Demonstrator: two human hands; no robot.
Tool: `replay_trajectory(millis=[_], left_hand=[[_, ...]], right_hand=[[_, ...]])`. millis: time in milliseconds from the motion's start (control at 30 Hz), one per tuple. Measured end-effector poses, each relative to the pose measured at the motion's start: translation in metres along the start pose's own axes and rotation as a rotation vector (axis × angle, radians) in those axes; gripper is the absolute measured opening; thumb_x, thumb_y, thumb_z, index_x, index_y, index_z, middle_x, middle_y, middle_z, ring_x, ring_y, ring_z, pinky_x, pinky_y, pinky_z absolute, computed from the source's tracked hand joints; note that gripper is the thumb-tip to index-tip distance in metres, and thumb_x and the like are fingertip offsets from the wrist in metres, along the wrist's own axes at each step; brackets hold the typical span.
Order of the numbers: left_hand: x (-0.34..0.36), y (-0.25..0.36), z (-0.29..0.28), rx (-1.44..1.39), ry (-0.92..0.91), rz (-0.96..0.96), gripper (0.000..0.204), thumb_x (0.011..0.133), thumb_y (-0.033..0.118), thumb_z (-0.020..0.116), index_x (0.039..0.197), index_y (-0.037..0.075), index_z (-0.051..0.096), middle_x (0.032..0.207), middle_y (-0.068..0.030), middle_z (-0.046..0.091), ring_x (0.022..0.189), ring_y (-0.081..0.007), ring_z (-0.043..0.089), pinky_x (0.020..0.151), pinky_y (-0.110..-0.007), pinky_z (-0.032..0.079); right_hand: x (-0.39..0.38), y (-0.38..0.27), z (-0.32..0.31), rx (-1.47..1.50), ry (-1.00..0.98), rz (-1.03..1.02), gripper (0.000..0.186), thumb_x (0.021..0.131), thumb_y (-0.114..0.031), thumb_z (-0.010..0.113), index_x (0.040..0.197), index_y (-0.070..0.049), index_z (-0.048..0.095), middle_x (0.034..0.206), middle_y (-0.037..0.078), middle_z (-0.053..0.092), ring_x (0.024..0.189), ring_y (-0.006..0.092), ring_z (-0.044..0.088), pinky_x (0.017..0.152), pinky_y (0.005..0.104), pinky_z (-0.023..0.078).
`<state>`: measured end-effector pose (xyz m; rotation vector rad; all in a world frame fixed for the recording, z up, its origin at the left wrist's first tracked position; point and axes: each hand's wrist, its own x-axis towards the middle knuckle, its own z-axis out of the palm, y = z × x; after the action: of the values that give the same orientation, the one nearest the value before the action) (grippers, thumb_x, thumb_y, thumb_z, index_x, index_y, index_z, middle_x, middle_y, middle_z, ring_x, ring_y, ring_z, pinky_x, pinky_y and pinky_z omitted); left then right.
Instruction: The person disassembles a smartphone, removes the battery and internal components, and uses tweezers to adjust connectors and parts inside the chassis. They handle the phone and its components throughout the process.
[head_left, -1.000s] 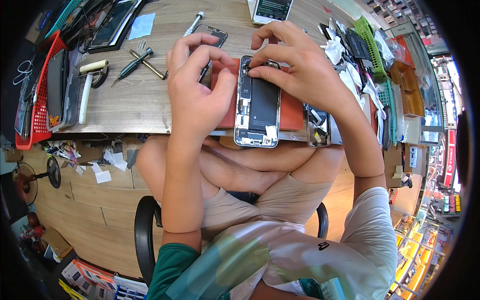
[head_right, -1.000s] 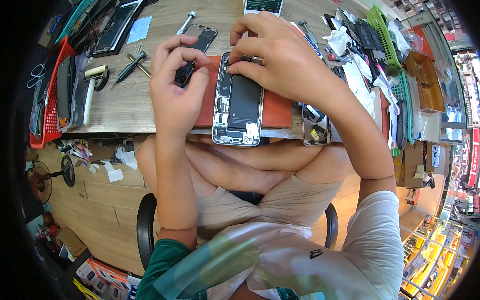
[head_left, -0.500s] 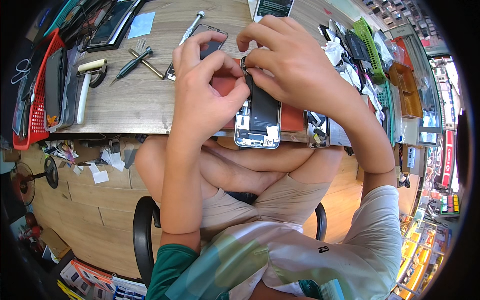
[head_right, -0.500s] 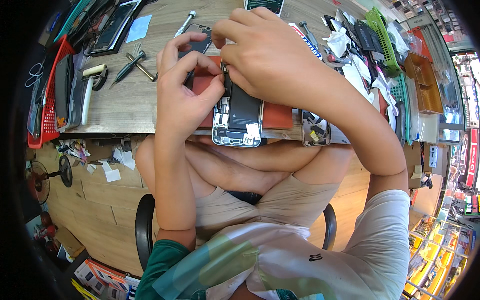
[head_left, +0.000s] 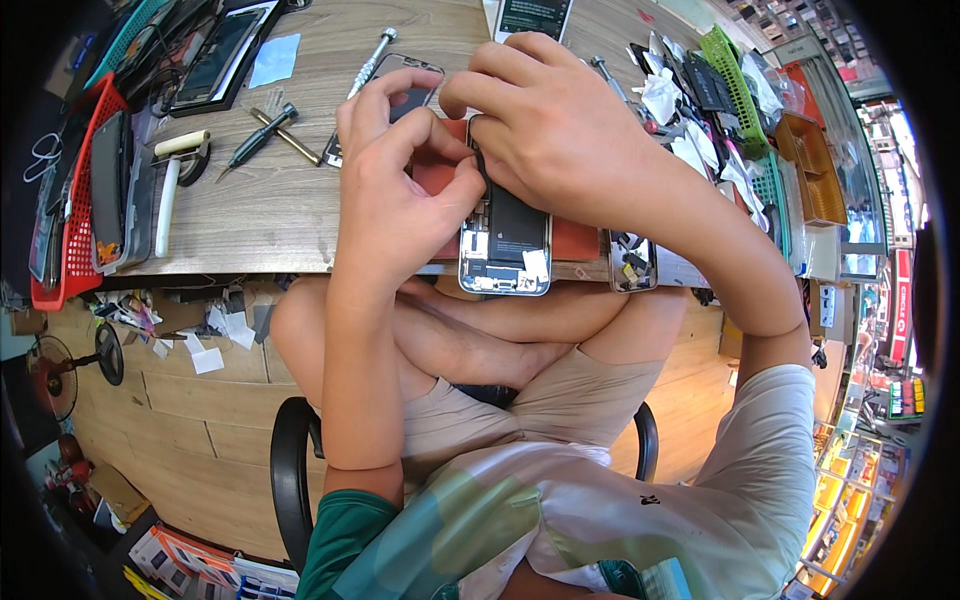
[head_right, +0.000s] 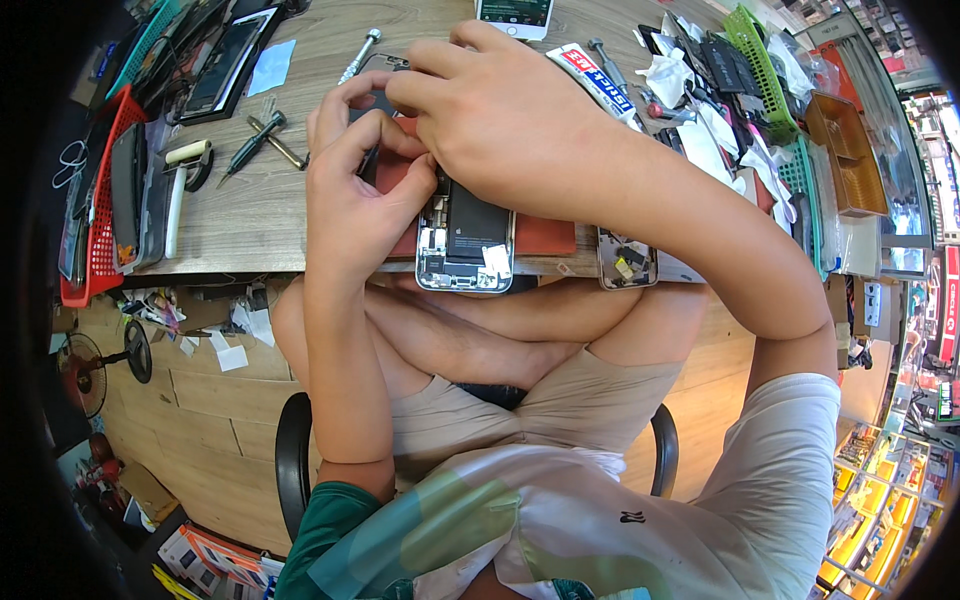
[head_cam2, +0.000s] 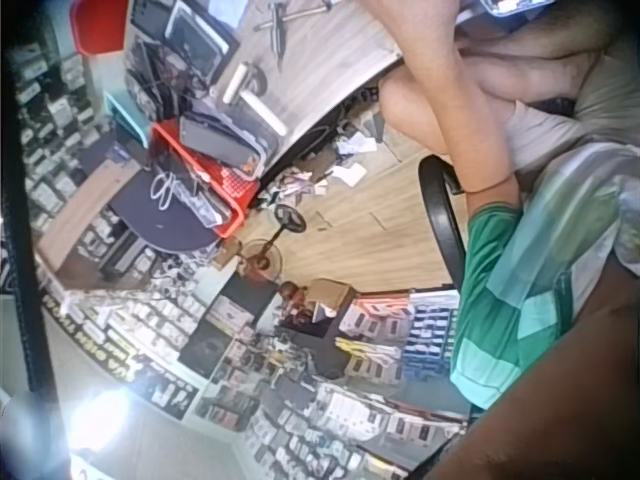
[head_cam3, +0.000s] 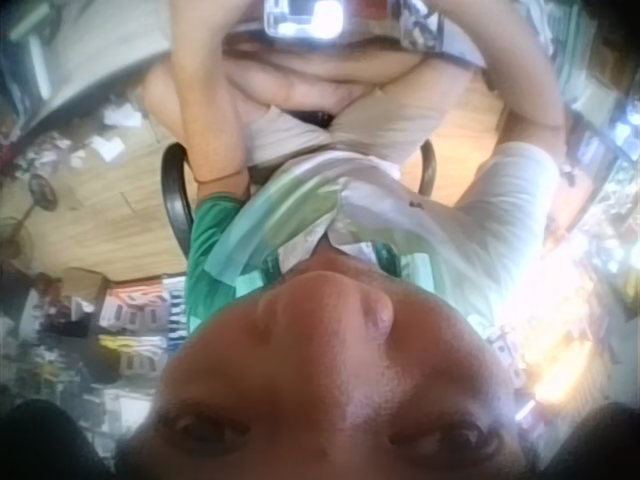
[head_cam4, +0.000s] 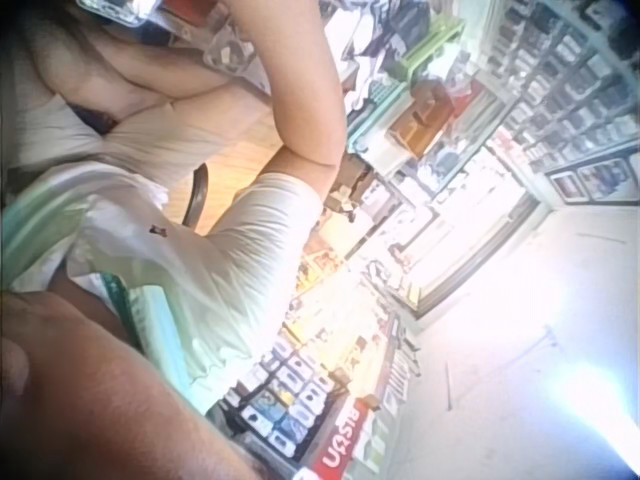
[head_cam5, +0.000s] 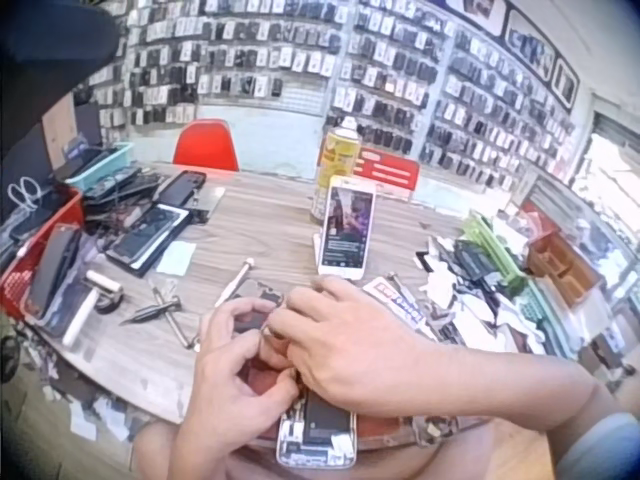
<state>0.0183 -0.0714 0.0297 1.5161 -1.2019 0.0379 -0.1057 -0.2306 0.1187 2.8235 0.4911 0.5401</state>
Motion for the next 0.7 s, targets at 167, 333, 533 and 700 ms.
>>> replay_trajectory(millis=[167, 333, 533, 700], left_hand=[[0.0, 0.0, 0.001, -0.021, 0.003, -0.008, 0.015, 0.074, 0.007, 0.085, 0.084, 0.004, 0.074, 0.144, -0.0165, 0.067, 0.135, -0.0404, 0.054, 0.117, -0.051, 0.046], [0.0, 0.0, 0.0, -0.025, -0.002, -0.02, 0.015, 0.074, 0.007, 0.085, 0.083, 0.004, 0.074, 0.144, -0.0164, 0.067, 0.135, -0.0401, 0.054, 0.118, -0.052, 0.046], [0.0, 0.0, 0.001, -0.027, 0.001, -0.021, 0.015, 0.074, 0.007, 0.086, 0.083, 0.005, 0.074, 0.145, -0.0163, 0.066, 0.136, -0.04, 0.053, 0.119, -0.052, 0.046], [0.0, 0.001, 0.0, -0.035, 0.0, -0.032, 0.015, 0.074, 0.007, 0.086, 0.082, 0.004, 0.074, 0.145, -0.0163, 0.066, 0.136, -0.04, 0.053, 0.118, -0.052, 0.046]], right_hand=[[-0.004, 0.002, 0.005, 0.064, 0.036, 0.02, 0.015, 0.083, -0.022, 0.076, 0.084, -0.008, 0.08, 0.108, 0.002, 0.07, 0.109, 0.0218, 0.063, 0.093, 0.039, 0.05], [-0.006, 0.0, 0.005, 0.134, 0.045, 0.06, 0.016, 0.076, -0.012, 0.08, 0.087, -0.002, 0.073, 0.122, 0.005, 0.073, 0.116, 0.0291, 0.066, 0.105, 0.0465, 0.055], [-0.006, 0.004, 0.009, 0.124, 0.117, 0.05, 0.012, 0.081, -0.016, 0.078, 0.083, -0.004, 0.078, 0.118, 0.004, 0.075, 0.115, 0.0246, 0.066, 0.099, 0.0426, 0.052], [-0.015, 0.005, 0.006, 0.199, 0.126, 0.135, 0.011, 0.083, -0.014, 0.08, 0.089, -0.005, 0.078, 0.124, 0.005, 0.073, 0.116, 0.0279, 0.066, 0.1, 0.0453, 0.053]])
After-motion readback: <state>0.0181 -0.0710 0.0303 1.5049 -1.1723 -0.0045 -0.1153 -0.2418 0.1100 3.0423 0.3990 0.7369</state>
